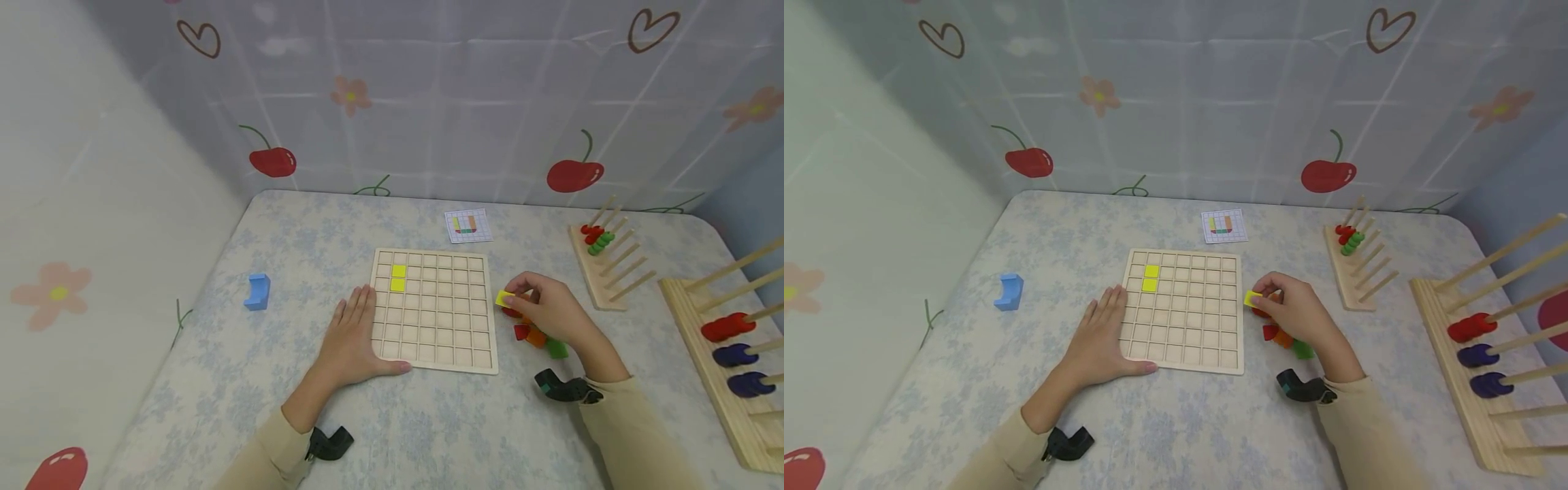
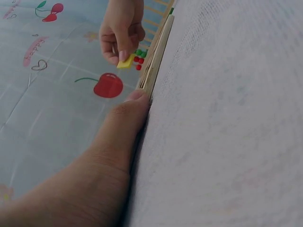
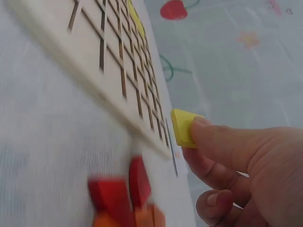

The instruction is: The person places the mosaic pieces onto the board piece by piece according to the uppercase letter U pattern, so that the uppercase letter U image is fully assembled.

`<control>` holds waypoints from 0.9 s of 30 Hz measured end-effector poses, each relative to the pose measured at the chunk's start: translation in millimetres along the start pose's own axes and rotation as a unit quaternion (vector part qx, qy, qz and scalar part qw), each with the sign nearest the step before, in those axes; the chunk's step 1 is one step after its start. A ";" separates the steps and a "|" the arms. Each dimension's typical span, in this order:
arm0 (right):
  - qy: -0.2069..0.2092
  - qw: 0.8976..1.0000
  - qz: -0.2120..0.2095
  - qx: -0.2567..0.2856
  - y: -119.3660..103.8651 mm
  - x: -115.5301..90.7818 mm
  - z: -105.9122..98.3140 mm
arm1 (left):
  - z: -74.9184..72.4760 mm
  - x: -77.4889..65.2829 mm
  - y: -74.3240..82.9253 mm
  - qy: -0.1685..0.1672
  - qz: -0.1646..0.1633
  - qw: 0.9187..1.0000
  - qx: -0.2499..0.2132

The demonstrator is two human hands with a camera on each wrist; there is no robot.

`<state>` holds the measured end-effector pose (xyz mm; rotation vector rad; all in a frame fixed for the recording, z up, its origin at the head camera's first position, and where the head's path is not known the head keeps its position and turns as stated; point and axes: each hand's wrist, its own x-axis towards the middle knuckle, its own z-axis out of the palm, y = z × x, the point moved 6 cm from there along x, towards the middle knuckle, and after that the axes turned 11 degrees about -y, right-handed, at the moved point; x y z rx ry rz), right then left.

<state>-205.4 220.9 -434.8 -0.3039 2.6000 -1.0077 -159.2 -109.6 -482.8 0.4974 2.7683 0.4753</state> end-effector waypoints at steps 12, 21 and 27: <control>-0.039 0.997 -0.062 0.031 -57.8 43.9 37.5 | 0.1 0.1 -0.4 0.008 0.004 1.000 0.002; -0.058 0.994 -0.083 0.041 -89.1 67.4 65.4 | 0.4 0.9 -1.0 -0.013 -0.008 1.000 0.008; -0.063 0.993 -0.091 0.026 -106.9 77.0 83.0 | -0.4 0.4 -0.6 -0.004 -0.003 1.000 0.005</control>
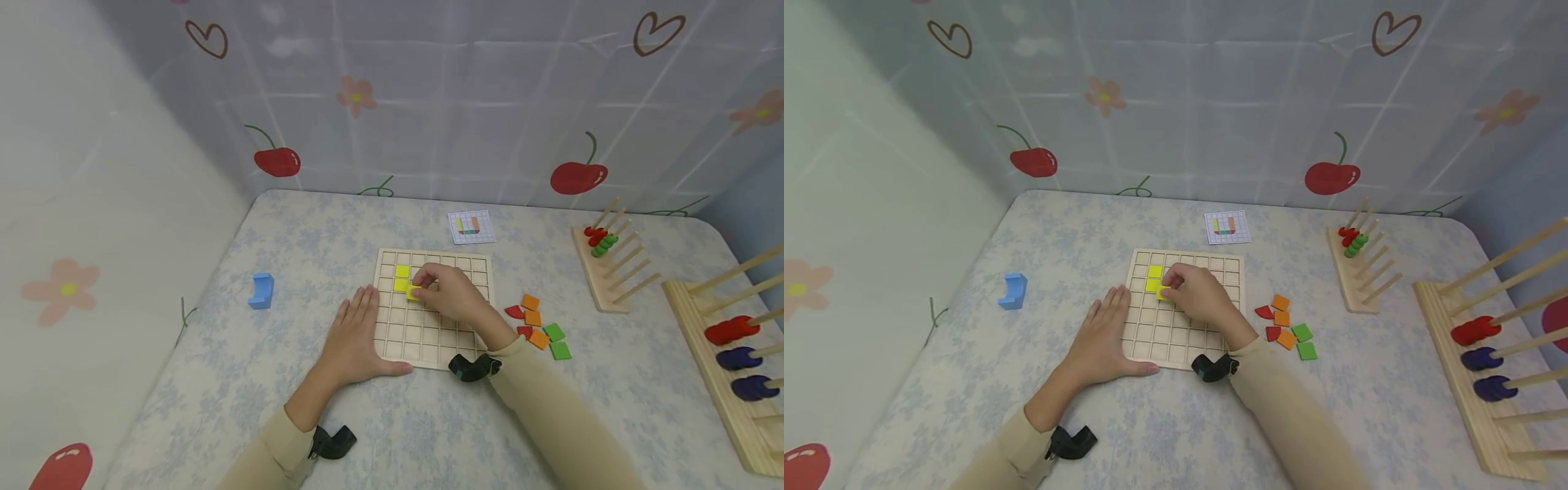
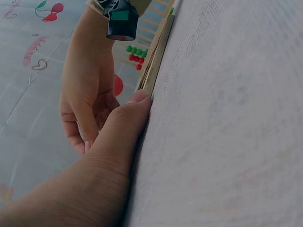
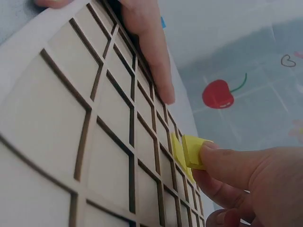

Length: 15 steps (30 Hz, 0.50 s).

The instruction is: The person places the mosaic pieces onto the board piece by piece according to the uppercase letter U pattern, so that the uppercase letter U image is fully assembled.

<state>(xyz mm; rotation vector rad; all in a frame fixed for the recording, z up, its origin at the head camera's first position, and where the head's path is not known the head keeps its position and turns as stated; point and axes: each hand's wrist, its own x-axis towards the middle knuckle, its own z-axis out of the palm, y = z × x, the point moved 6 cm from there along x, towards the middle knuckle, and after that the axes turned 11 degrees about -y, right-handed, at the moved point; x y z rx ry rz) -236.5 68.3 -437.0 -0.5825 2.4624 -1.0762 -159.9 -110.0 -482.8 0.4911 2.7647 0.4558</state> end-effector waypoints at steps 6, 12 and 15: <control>-0.005 1.000 -0.001 -0.017 -6.9 8.3 14.1 | 0.4 -0.3 -0.5 0.001 0.006 1.000 -0.004; -0.002 1.000 0.002 -0.028 -9.0 11.7 20.3 | -1.0 -1.2 0.3 0.009 0.011 1.000 -0.004; -0.001 0.999 0.000 -0.035 -9.6 12.6 22.6 | -0.9 -1.2 0.5 0.014 0.014 1.000 0.000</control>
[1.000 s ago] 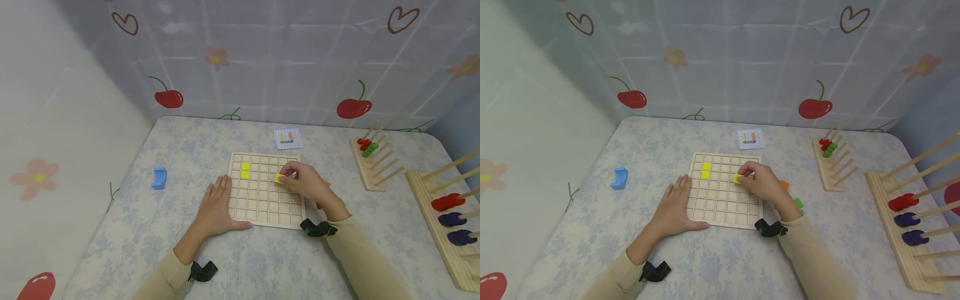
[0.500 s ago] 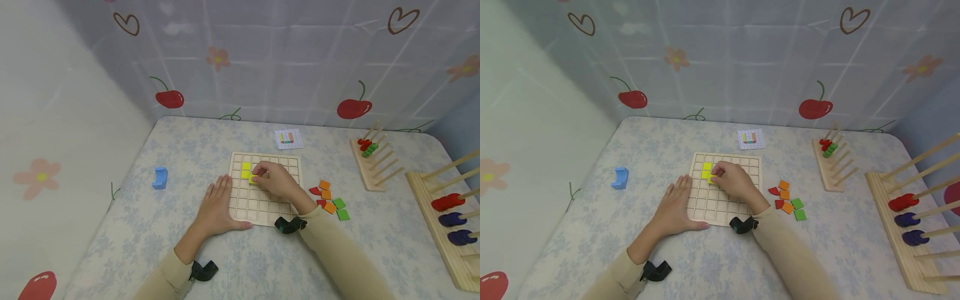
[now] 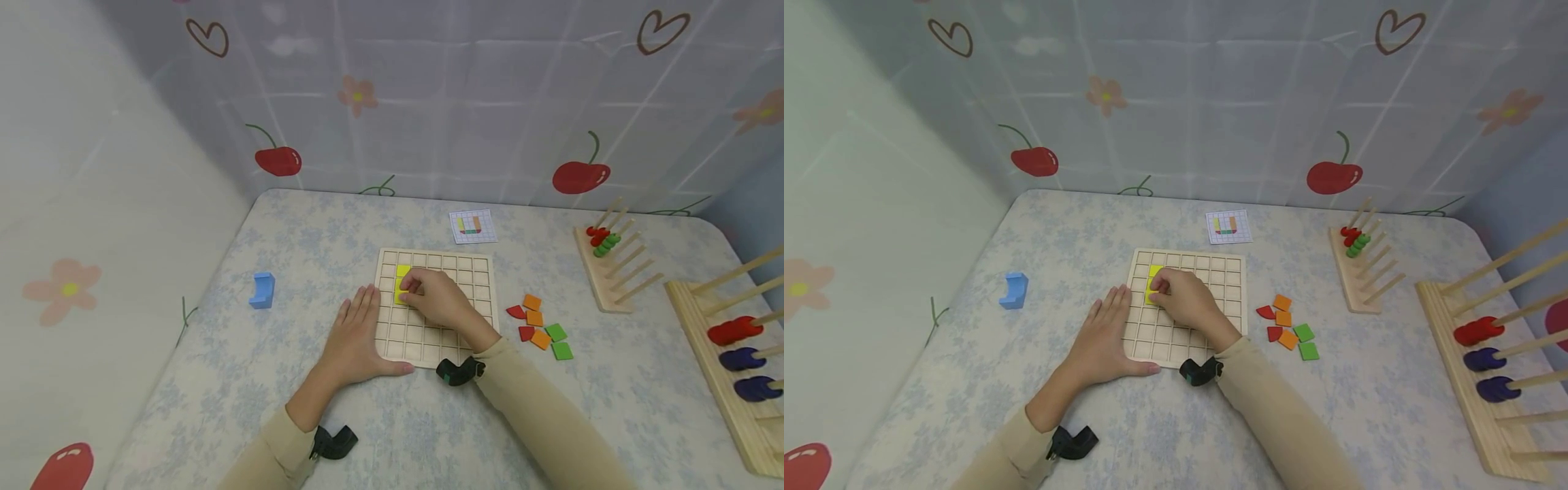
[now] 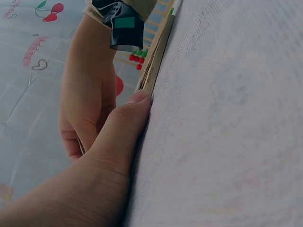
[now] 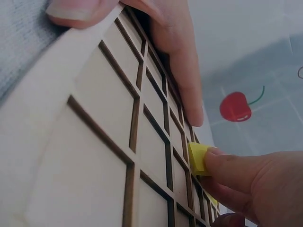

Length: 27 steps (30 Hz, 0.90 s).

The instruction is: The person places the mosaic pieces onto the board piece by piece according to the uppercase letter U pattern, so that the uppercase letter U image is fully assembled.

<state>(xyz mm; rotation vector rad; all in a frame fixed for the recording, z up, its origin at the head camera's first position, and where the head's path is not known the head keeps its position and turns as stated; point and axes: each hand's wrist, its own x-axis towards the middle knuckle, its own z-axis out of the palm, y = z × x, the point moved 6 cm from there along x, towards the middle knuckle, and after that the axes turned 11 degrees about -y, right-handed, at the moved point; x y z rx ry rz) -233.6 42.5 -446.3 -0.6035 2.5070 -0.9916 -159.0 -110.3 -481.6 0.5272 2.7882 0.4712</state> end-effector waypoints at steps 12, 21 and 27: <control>0.007 1.000 0.006 -0.023 -0.2 0.6 1.2 | 0.8 1.0 -0.7 -0.017 -0.010 1.000 0.009; 0.002 0.999 0.002 -0.036 0.0 0.6 2.2 | 0.6 0.8 -0.3 -0.017 -0.009 1.000 0.008; -0.004 0.999 -0.012 -0.049 -1.2 -3.4 2.5 | 1.1 0.9 -0.5 -0.017 -0.009 1.000 0.009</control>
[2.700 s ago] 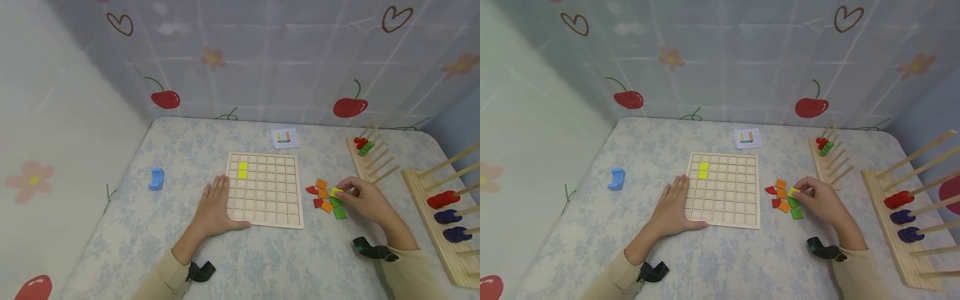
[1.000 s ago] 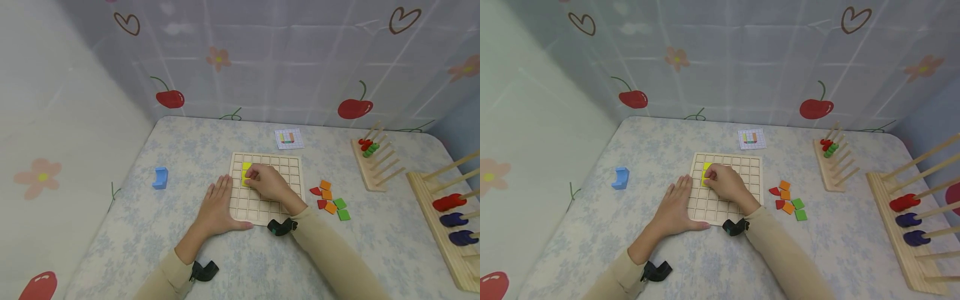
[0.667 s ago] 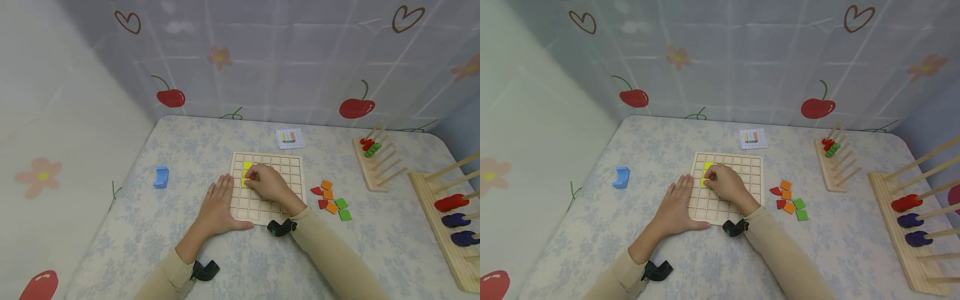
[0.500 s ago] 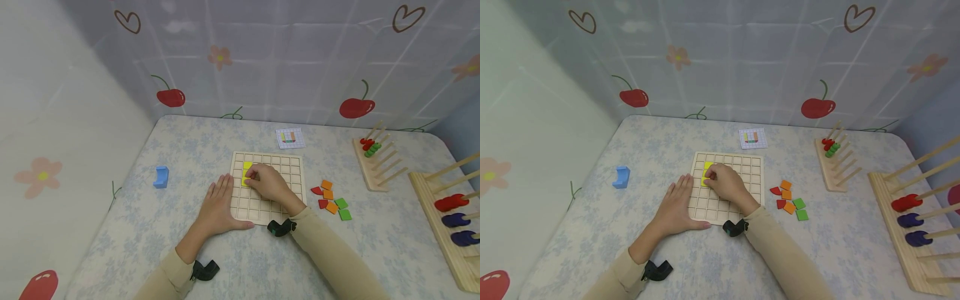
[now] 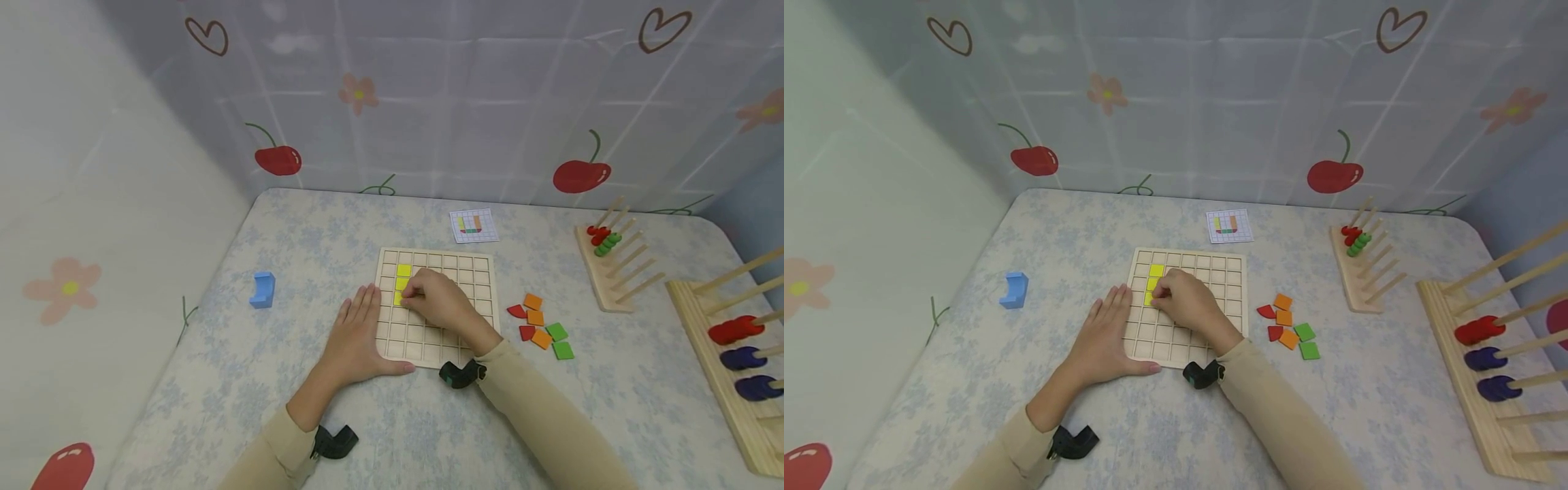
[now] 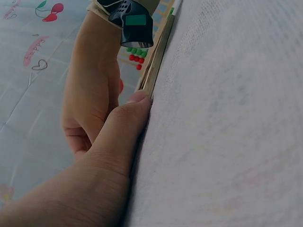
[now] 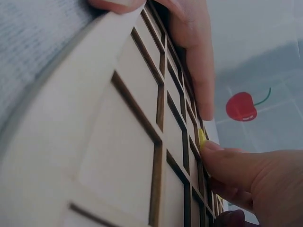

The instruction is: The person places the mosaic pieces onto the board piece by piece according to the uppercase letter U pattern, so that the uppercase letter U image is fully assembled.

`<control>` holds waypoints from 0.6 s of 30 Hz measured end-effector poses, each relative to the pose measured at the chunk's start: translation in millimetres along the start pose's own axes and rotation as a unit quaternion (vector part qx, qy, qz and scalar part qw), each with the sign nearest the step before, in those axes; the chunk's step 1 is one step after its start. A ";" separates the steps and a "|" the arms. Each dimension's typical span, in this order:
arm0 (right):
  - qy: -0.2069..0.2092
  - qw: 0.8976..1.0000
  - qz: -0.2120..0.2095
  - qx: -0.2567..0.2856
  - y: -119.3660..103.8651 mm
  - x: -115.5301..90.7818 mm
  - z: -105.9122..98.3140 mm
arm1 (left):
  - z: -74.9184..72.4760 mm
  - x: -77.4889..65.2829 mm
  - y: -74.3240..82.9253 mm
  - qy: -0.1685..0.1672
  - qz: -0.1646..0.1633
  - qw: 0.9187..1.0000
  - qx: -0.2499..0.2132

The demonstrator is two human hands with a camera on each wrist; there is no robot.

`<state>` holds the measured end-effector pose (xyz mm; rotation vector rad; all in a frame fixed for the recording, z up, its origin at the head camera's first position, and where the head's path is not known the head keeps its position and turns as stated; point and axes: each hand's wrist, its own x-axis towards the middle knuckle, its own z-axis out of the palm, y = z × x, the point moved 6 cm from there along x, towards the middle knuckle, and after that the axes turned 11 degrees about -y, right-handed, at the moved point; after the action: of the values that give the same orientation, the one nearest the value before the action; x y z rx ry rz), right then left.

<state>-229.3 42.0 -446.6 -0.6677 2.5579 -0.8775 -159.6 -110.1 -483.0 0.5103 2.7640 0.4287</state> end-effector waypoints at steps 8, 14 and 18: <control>0.005 1.000 -0.015 0.004 5.1 -18.6 -8.2 | -0.7 -0.5 0.7 0.007 -0.002 1.000 -0.006; 0.011 1.000 0.005 0.010 23.7 -42.6 -27.8 | -0.7 -0.5 1.2 0.019 0.002 1.000 -0.003; 0.017 1.000 0.015 -0.001 42.1 -61.6 -43.5 | 0.2 -0.3 0.6 0.021 0.003 1.000 -0.001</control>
<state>-212.0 125.1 -430.6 -0.6190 2.5912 -0.8844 -159.1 -109.6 -482.9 0.5147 2.8018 0.4481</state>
